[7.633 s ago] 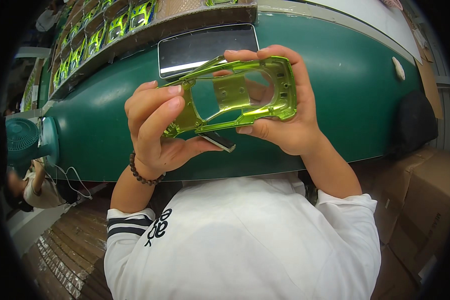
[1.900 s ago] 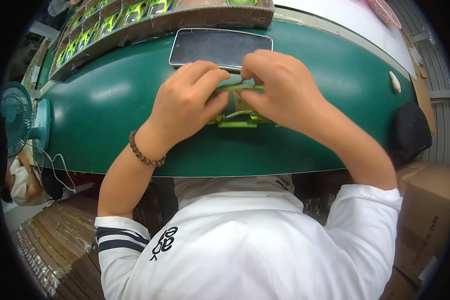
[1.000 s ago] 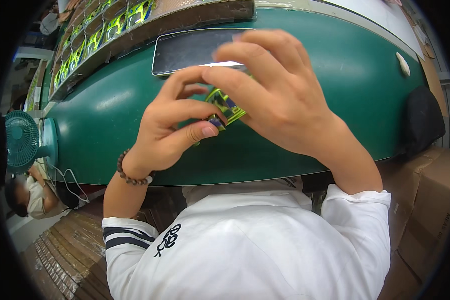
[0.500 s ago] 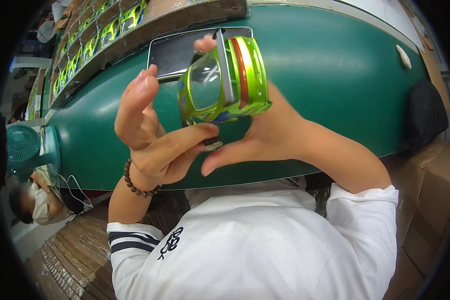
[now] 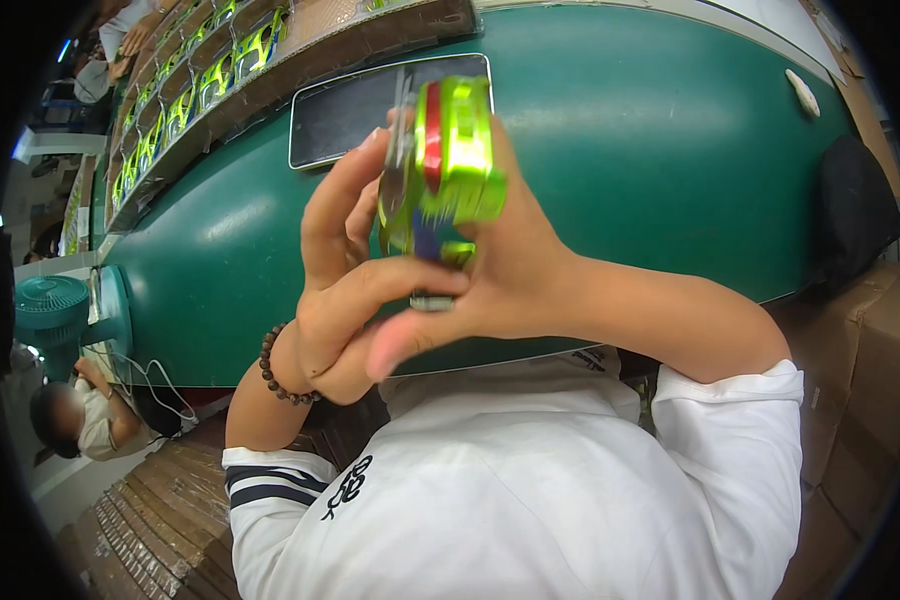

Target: The person sits at a green workbench and assembles small green toy cars. They pick up a car body from a tray, insert a small black component into the chassis, and place the finished unit back into the tray. The process is repeated for multiple units.

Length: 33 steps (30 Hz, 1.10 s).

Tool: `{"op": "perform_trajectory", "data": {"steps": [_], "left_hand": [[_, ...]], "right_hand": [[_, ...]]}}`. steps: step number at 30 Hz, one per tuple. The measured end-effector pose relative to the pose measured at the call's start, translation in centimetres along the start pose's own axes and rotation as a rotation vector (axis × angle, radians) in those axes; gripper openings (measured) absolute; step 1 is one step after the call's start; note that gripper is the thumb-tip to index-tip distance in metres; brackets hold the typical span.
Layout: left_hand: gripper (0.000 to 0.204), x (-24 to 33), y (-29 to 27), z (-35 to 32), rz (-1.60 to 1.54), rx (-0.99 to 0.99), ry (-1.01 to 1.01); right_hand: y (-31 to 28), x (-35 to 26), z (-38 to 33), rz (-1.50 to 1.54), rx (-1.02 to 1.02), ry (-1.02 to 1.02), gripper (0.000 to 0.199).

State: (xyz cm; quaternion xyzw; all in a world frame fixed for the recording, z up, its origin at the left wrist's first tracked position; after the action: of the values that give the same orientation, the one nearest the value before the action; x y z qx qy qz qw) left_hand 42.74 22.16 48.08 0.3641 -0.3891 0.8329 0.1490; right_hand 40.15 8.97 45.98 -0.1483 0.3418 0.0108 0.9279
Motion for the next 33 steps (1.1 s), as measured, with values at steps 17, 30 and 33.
{"op": "perform_trajectory", "data": {"steps": [17,30,33], "left_hand": [[0.022,0.7,0.0,-0.6,0.07,0.239,0.043],[0.018,1.1,-0.6,-0.6,0.038,0.226,-0.121],[0.02,0.6,-1.2,-0.3,-0.083,0.138,-0.131]], "right_hand": [[-0.3,-0.4,1.4,0.177,0.038,-0.12,0.134],[1.2,0.8,-1.1,0.201,0.044,0.038,0.098],[0.5,0.9,0.1,0.524,0.109,0.097,0.107]]}}
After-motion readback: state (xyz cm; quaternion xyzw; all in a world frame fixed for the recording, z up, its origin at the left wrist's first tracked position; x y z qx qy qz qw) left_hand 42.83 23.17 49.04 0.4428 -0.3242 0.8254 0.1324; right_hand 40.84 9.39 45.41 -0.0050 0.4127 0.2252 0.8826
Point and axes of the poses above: each hand's wrist, its own z-axis towards the middle knuckle, its own y-axis out of the palm, x = y × z, the point moved 4 cm from there along z, towards the middle knuckle, and after that the axes turned 11 degrees about -y, right-handed, at the moved point
